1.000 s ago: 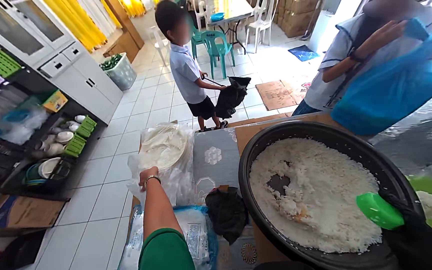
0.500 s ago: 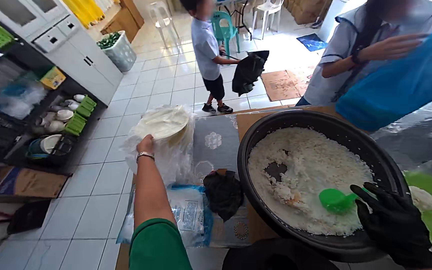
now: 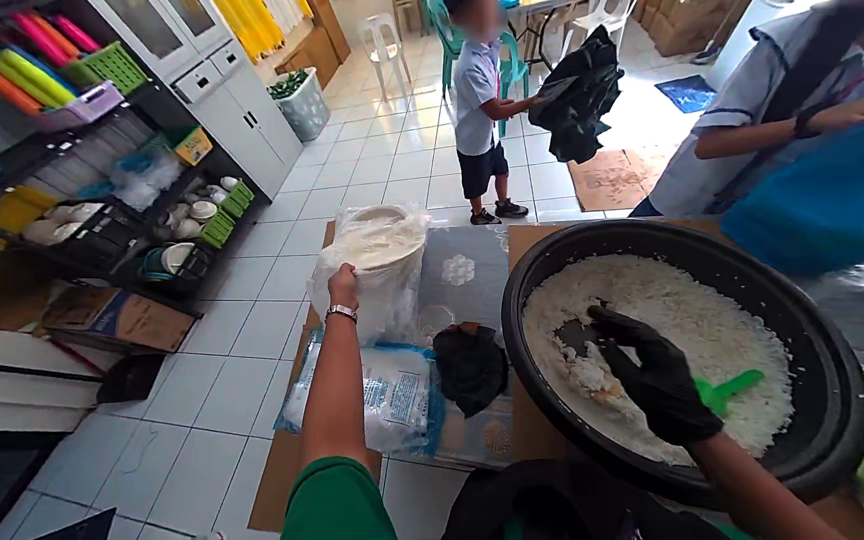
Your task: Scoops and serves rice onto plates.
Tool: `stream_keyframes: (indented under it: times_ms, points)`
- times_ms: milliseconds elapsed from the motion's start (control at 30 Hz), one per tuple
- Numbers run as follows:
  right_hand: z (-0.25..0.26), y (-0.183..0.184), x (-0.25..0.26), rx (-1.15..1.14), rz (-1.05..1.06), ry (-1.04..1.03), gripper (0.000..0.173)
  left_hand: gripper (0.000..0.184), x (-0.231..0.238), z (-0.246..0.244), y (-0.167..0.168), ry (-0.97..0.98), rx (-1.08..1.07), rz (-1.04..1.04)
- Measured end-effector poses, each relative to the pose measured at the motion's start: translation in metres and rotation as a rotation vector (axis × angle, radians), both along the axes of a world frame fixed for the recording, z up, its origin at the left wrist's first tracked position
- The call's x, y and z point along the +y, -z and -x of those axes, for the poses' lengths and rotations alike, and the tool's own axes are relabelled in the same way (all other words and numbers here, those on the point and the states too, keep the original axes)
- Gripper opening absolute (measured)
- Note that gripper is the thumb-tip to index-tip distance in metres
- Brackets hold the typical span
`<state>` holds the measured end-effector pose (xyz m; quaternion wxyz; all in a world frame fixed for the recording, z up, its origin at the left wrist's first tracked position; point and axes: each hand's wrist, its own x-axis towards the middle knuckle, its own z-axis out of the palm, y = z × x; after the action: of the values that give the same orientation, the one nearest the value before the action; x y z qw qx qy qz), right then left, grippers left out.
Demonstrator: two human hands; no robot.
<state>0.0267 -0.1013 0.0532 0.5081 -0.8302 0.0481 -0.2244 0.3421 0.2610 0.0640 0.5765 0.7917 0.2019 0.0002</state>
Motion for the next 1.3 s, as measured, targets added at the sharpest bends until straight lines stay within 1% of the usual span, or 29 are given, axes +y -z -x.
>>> stream_keyframes:
  times_ms: [67, 133, 167, 233, 300, 333, 367, 400, 433, 467, 533, 600, 633, 667, 700, 733, 767, 800, 833, 900, 967, 1000, 1033, 1100, 1133, 1200, 1233, 1267, 1300]
  points:
    - [-0.014, -0.02, 0.028, 0.208, -0.39, -0.154, 0.045, 0.038, 0.001, 0.023, -0.002, 0.034, -0.078, 0.015]
    - [-0.031, -0.034, 0.051, 0.465, -0.698, -0.287, 0.04, 0.031, -0.001, 0.051, -0.006, 0.013, -0.14, 0.099]
    - [-0.036, -0.033, 0.06, 0.534, -0.855, -0.373, 0.038, 0.028, -0.003, 0.069, -0.009, -0.002, -0.16, 0.153]
    - [-0.041, -0.026, 0.076, 0.558, -1.113, -0.515, 0.041, 0.025, -0.009, 0.115, -0.018, -0.01, -0.185, 0.284]
    - [-0.05, -0.027, 0.095, 0.583, -1.192, -0.501, 0.044, 0.023, -0.018, 0.166, -0.029, -0.01, -0.162, 0.441]
    - [-0.056, -0.025, 0.101, 0.584, -1.209, -0.479, 0.05, 0.023, -0.023, 0.19, -0.034, 0.0, -0.158, 0.503]
    - [-0.061, -0.024, 0.107, 0.556, -1.231, -0.419, 0.05, 0.025, -0.027, 0.211, -0.036, 0.03, -0.154, 0.555]
    - [-0.064, -0.026, 0.111, 0.492, -1.279, -0.328, 0.044, 0.026, -0.031, 0.23, -0.036, 0.075, -0.151, 0.59]
    - [-0.066, -0.031, 0.114, 0.426, -1.285, -0.209, 0.032, 0.026, -0.034, 0.244, -0.035, 0.124, -0.163, 0.621]
    - [-0.068, -0.037, 0.112, 0.384, -1.247, -0.107, 0.024, 0.023, -0.035, 0.255, -0.031, 0.16, -0.19, 0.657]
    - [-0.071, -0.042, 0.097, 0.337, -1.172, 0.027, 0.023, 0.011, -0.033, 0.272, -0.026, 0.216, -0.221, 0.7]
    - [-0.068, -0.047, 0.076, 0.244, -1.138, 0.097, 0.022, 0.016, -0.03, 0.287, -0.016, 0.259, -0.156, 0.697]
    - [-0.065, -0.051, 0.066, 0.187, -1.116, 0.138, 0.022, 0.015, -0.028, 0.293, -0.006, 0.287, -0.072, 0.668]
    - [-0.062, -0.055, 0.056, 0.139, -1.079, 0.184, 0.023, 0.013, -0.026, 0.298, 0.009, 0.347, 0.027, 0.593]
    - [-0.058, -0.058, 0.046, 0.098, -1.033, 0.232, 0.026, 0.01, -0.023, 0.301, 0.027, 0.425, 0.1, 0.457]
    - [-0.053, -0.06, 0.036, 0.066, -0.971, 0.27, 0.031, 0.011, -0.019, 0.302, 0.04, 0.489, 0.129, 0.252]
    - [-0.049, -0.061, 0.026, 0.044, -0.913, 0.297, 0.034, 0.024, -0.016, 0.3, 0.043, 0.503, 0.097, 0.045]
    - [-0.044, -0.062, 0.018, 0.025, -0.872, 0.313, 0.036, 0.047, -0.016, 0.298, 0.036, 0.471, -0.001, -0.087]
    - [-0.038, -0.062, 0.011, 0.017, -0.846, 0.323, 0.035, 0.07, -0.018, 0.293, 0.018, 0.435, -0.14, -0.149]
    - [-0.023, -0.064, 0.009, 0.044, -0.806, 0.338, 0.034, 0.108, -0.033, 0.279, -0.028, 0.396, -0.469, -0.2]
    - [-0.011, -0.065, 0.013, 0.083, -0.81, 0.331, 0.032, 0.133, -0.058, 0.254, -0.057, 0.403, -0.719, -0.235]
    - [-0.007, -0.066, 0.017, 0.098, -0.834, 0.32, 0.031, 0.141, -0.074, 0.239, -0.061, 0.432, -0.761, -0.198]
    - [-0.002, -0.066, 0.019, 0.105, -0.866, 0.309, 0.028, 0.141, -0.091, 0.226, -0.054, 0.482, -0.736, -0.112]
    - [0.006, -0.07, 0.02, 0.1, -0.921, 0.311, 0.025, 0.123, -0.124, 0.22, -0.021, 0.593, -0.54, 0.21]
    - [0.007, -0.073, 0.018, 0.086, -0.932, 0.323, 0.025, 0.122, -0.14, 0.228, -0.008, 0.621, -0.405, 0.371]
    - [0.004, -0.078, 0.007, 0.028, -0.955, 0.388, 0.027, 0.129, -0.169, 0.255, -0.002, 0.681, -0.198, 0.597]
    - [0.004, -0.077, 0.0, 0.002, -0.963, 0.427, 0.027, 0.118, -0.181, 0.268, -0.005, 0.755, -0.101, 0.683]
    - [0.003, -0.076, -0.006, -0.022, -0.968, 0.456, 0.026, 0.095, -0.192, 0.276, -0.01, 0.842, -0.009, 0.733]
    - [0.003, -0.075, -0.011, -0.041, -0.975, 0.475, 0.025, 0.066, -0.203, 0.28, -0.016, 0.922, 0.076, 0.743]
